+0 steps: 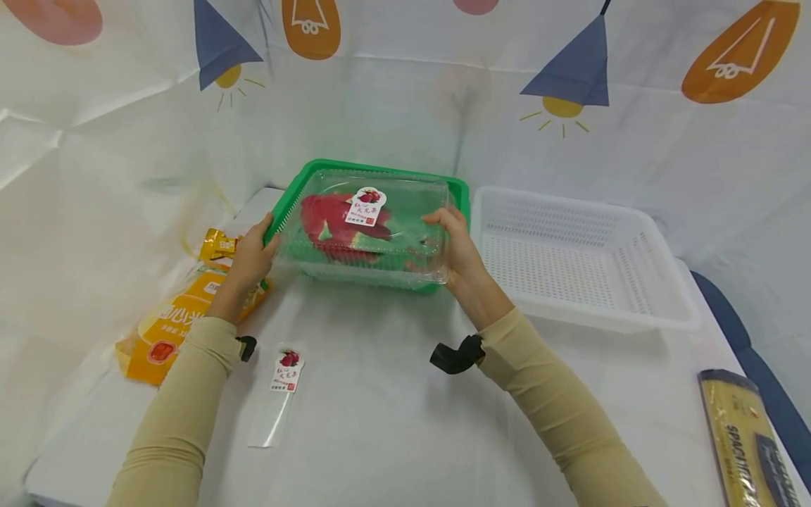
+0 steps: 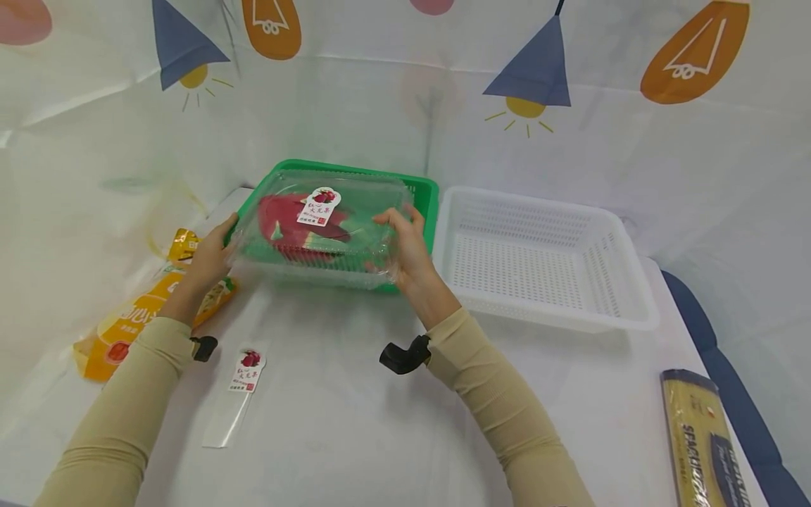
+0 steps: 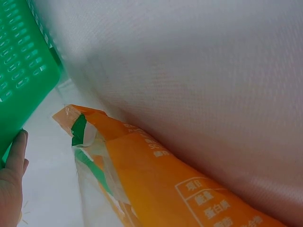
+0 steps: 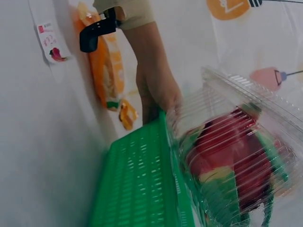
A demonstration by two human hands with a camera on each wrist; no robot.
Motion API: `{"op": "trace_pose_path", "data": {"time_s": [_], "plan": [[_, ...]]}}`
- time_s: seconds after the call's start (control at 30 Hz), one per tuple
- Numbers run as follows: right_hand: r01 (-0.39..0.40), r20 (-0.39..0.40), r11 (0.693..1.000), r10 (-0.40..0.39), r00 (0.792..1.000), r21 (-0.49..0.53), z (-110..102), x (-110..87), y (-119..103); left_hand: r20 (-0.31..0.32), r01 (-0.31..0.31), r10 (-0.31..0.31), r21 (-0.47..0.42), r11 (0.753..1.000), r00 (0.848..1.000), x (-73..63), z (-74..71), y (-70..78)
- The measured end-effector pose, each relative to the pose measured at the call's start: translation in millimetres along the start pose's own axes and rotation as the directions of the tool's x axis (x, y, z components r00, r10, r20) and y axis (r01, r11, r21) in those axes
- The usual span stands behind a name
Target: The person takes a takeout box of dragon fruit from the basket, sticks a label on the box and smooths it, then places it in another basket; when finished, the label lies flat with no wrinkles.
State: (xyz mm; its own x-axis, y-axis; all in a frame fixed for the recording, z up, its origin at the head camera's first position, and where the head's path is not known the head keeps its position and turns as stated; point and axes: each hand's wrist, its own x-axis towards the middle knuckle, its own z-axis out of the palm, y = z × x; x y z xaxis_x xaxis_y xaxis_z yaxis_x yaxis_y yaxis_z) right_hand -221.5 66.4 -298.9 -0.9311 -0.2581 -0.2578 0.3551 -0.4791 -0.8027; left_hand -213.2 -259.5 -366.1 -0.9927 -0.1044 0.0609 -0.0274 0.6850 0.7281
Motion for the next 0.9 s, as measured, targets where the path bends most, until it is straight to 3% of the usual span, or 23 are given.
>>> {"op": "trace_pose_path", "data": {"time_s": [0.9], "plan": [[-0.004,-0.020,0.999,0.005,1.000,0.053,12.9,27.5,-7.5,-0.016,-0.034,0.034,-0.009,0.999,0.999,-0.9,2.4,-6.1]]}}
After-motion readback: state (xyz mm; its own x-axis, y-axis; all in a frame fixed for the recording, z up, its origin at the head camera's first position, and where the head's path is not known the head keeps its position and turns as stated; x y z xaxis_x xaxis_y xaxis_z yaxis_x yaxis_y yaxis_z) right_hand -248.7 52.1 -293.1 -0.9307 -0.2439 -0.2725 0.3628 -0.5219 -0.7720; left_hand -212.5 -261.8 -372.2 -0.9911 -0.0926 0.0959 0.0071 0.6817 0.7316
